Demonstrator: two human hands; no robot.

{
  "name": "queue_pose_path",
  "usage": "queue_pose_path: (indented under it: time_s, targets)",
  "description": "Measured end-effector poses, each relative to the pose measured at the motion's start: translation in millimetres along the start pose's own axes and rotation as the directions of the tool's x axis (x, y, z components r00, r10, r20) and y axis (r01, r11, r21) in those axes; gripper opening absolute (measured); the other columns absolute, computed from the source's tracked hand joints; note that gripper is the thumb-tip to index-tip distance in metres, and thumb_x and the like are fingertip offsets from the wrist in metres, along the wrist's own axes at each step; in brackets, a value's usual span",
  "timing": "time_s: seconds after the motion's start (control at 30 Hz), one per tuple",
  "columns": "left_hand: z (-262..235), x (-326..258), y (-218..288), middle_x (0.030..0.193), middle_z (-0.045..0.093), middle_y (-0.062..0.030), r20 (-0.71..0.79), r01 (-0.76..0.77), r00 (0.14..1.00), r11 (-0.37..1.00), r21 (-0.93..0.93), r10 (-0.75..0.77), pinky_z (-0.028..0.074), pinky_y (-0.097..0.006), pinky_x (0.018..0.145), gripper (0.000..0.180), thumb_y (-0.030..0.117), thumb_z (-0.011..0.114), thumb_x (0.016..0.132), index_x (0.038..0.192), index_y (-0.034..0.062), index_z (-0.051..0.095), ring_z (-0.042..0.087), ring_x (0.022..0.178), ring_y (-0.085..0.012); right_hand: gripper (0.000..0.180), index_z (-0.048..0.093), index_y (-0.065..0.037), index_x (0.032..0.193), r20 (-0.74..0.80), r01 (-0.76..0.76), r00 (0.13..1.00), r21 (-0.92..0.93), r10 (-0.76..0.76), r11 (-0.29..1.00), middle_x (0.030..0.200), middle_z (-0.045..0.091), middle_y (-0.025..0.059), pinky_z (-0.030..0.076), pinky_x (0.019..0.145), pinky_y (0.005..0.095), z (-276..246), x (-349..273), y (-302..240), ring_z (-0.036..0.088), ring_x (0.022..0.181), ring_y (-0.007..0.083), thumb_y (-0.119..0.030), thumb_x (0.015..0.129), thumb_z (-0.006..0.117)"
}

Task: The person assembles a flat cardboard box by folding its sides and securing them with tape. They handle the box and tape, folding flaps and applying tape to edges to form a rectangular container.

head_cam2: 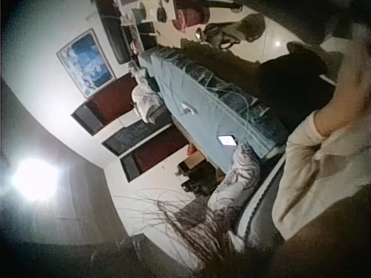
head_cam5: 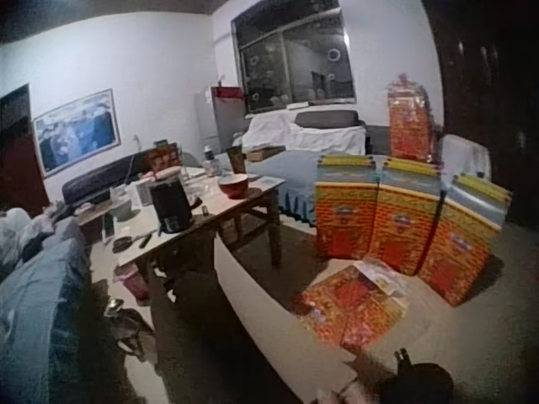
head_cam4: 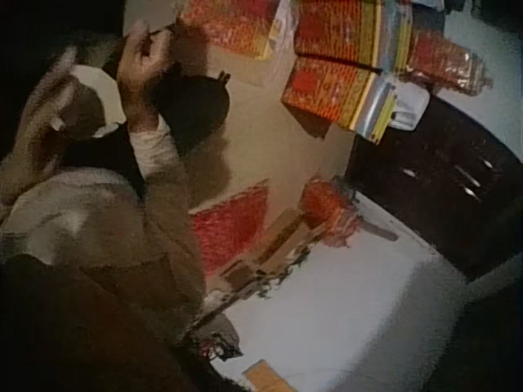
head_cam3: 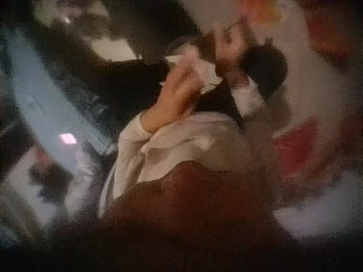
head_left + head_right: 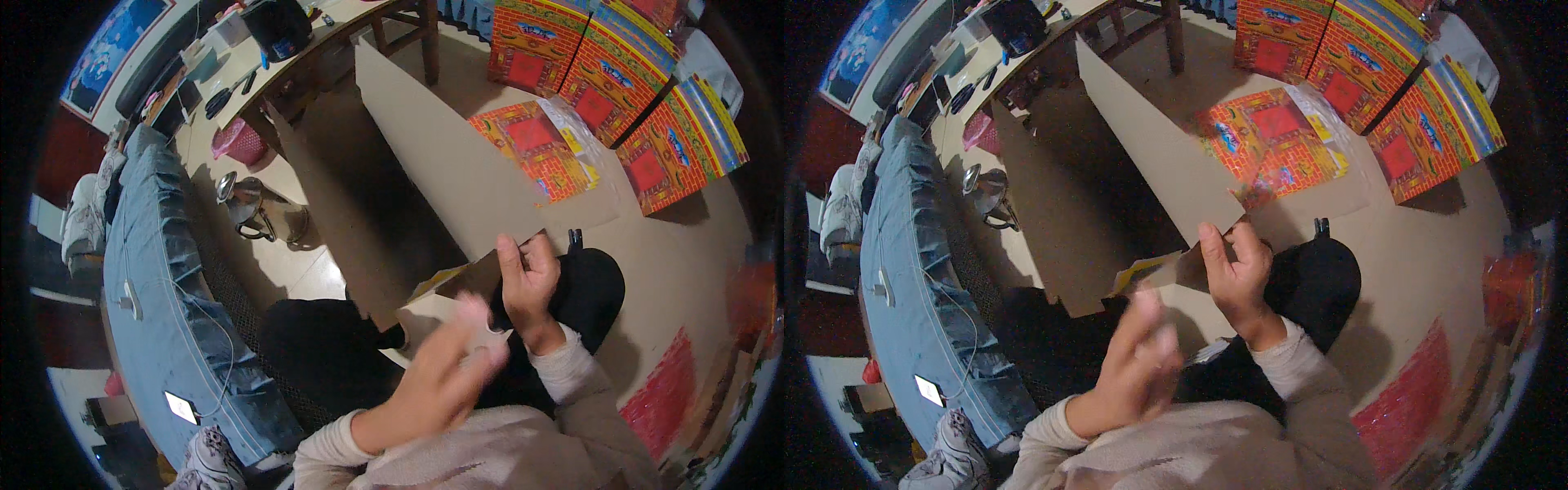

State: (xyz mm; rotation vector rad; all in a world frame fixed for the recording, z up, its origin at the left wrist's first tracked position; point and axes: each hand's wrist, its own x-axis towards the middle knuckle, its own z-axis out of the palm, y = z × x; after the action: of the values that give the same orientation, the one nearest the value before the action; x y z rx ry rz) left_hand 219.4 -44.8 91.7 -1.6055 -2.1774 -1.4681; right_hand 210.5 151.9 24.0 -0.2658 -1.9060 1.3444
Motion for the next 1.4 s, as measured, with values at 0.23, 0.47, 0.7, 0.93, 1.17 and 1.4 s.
queue_pose_path:
  time_s: [0.23, 0.47, 0.7, 0.93, 1.17, 1.4]
  targets:
    - [23, 19, -32, 0.158, 0.038, -0.0278, -0.319, 0.362, 0.905, 0.903, 0.233, -0.281, 0.03, -0.047, 0.121, 0.085, -0.016, 0.064, 0.085, 0.158, 0.0042, 0.028, 0.035, 0.15, -0.0425, 0.018, 0.061, 0.002, 0.115, -0.071, 0.011, 0.997, -0.049, -0.014, 0.999, 0.091, 0.066, 0.0015, 0.045, 0.069, 0.0229, -9, -1, 1, 0.053, 0.075, 0.0052, -0.005, 0.099, 0.067]
    - [32, 18, -37, 0.109, 0.071, -0.0132, -0.412, 0.507, 0.805, 0.856, 0.102, -0.427, 0.054, -0.03, 0.071, 0.036, -0.008, 0.067, 0.092, 0.125, 0.0048, 0.059, 0.071, 0.094, -0.0228, 0.028, 0.069, -0.004, 0.114, 0.023, 0.568, 0.801, -0.341, -0.598, 0.749, 0.112, 0.072, 0.0082, 0.053, 0.085, 0.0387, -20, -11, -8, 0.066, 0.098, 0.0252, -0.003, 0.087, 0.078]
    - [41, 19, -44, 0.102, 0.072, -0.0105, -0.424, 0.466, 0.809, 0.884, 0.039, -0.408, 0.052, -0.028, 0.068, 0.022, -0.006, 0.07, 0.092, 0.111, 0.0018, 0.064, 0.068, 0.089, -0.0177, 0.04, 0.07, -0.005, 0.126, 0.182, 0.502, 0.865, -0.361, -0.468, 0.786, 0.125, 0.071, 0.0092, 0.058, 0.084, 0.0338, -4, -22, -5, 0.071, 0.1, 0.0256, -0.004, 0.087, 0.077]
    - [45, 21, -46, 0.101, 0.071, -0.01, -0.441, 0.481, 0.791, 0.876, 0.018, -0.425, 0.053, -0.029, 0.079, 0.022, -0.008, 0.07, 0.091, 0.11, 0.0005, 0.066, 0.067, 0.09, -0.0178, 0.041, 0.069, -0.003, 0.129, 0.221, 0.388, 0.911, -0.171, -0.349, 0.905, 0.123, 0.072, 0.0127, 0.061, 0.085, 0.0365, -1, -16, -7, 0.073, 0.105, 0.0297, -0.004, 0.089, 0.076]
    - [49, 27, -47, 0.105, 0.07, -0.0133, -0.455, 0.417, 0.805, 0.909, -0.023, -0.381, 0.054, -0.039, 0.082, 0.032, -0.013, 0.07, 0.084, 0.111, 0.0028, 0.065, 0.069, 0.096, -0.032, 0.026, 0.072, -0.006, 0.117, 0.234, 0.279, 0.937, -0.057, -0.259, 0.958, 0.109, 0.075, 0.0138, 0.062, 0.077, 0.0364, -4, -16, -2, 0.075, 0.095, 0.0293, -0.005, 0.091, 0.073]
    - [49, 30, -53, 0.107, 0.07, -0.0125, -0.429, 0.33, 0.859, 0.943, 0.046, -0.279, 0.055, -0.032, 0.081, 0.027, -0.012, 0.069, 0.087, 0.109, 0.0025, 0.066, 0.069, 0.096, -0.0242, 0.013, 0.07, -0.006, 0.105, 0.215, 0.322, 0.928, -0.044, -0.306, 0.946, 0.101, 0.076, 0.0118, 0.062, 0.072, 0.0351, -5, -10, 5, 0.076, 0.086, 0.0277, -0.006, 0.093, 0.072]
